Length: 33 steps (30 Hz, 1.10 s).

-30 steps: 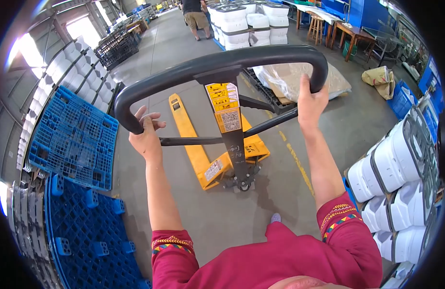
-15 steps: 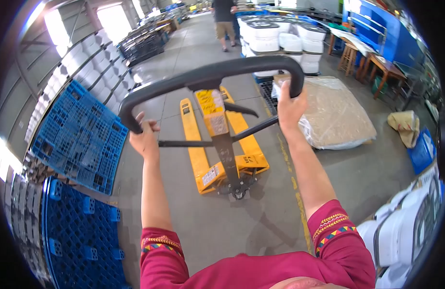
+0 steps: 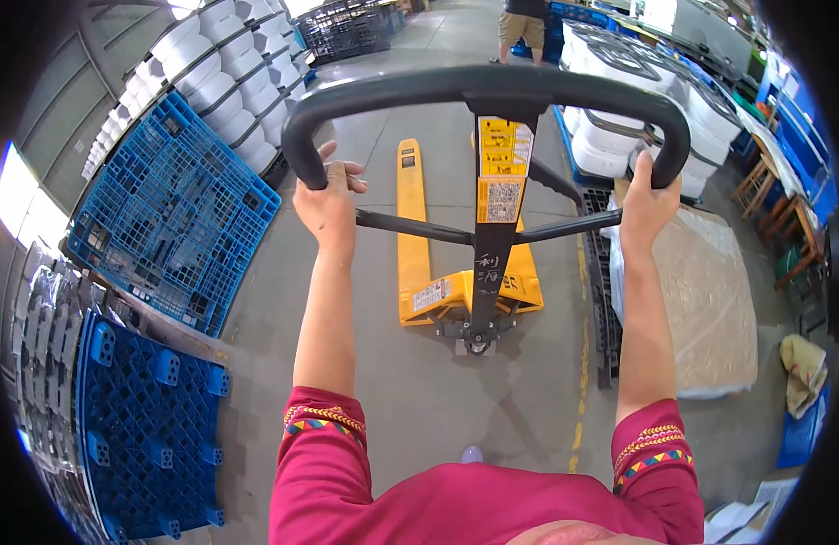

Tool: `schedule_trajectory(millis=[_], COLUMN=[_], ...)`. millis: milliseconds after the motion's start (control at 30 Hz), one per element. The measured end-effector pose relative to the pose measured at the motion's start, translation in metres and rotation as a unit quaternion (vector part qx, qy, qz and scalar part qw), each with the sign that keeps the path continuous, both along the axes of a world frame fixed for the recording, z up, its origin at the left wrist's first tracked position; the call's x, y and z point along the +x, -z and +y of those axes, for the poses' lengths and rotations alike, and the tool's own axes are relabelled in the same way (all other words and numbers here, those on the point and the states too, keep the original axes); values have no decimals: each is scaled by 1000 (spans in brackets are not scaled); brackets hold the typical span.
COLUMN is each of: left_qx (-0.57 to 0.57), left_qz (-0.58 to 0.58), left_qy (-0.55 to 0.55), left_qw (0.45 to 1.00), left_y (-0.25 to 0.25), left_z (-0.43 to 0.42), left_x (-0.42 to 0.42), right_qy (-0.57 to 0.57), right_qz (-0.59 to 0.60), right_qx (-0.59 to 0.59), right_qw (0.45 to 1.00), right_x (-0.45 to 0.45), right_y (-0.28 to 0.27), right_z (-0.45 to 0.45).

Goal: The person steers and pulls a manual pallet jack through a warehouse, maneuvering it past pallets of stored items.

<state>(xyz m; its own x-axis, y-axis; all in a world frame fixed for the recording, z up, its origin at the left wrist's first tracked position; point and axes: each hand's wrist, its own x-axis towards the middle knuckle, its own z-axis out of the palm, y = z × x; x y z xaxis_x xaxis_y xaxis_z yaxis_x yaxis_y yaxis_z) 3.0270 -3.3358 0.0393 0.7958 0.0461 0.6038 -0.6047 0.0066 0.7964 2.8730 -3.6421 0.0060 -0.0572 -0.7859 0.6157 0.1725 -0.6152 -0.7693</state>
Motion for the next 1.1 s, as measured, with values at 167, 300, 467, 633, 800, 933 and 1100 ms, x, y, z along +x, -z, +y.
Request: schedule_trajectory(millis=[167,300,467,633,800,933,1100], left_qx=[-17,-23,-3,-16,-17,-26,-20], left_qz=[10,40,42,113,113,92,115], left_qy=[21,30,44,51,87,125,160], left_qw=[1000,998,998,992,990,988,980], left_y=[5,2,12,16,20,30,42], left_z=[-51,-101,-167,-255,-358,-434,-543], left_x=[107,206,330,445,555,635,744], right_qy=[-6,-4,-29,-61,-20,-12,-52], right_qz=[36,-3,-5,-4,-6,-13,-32], right_qx=[27,-20,-23,-30,-2,-2,3], right_qw=[999,1000,999,998,1000,1000,998], right_x=[99,182,284,383,480,552,649], right_y=[-2,-3,1,13,18,25,45], right_z=[-42,-78,-140,-214,-302,-378,-478])
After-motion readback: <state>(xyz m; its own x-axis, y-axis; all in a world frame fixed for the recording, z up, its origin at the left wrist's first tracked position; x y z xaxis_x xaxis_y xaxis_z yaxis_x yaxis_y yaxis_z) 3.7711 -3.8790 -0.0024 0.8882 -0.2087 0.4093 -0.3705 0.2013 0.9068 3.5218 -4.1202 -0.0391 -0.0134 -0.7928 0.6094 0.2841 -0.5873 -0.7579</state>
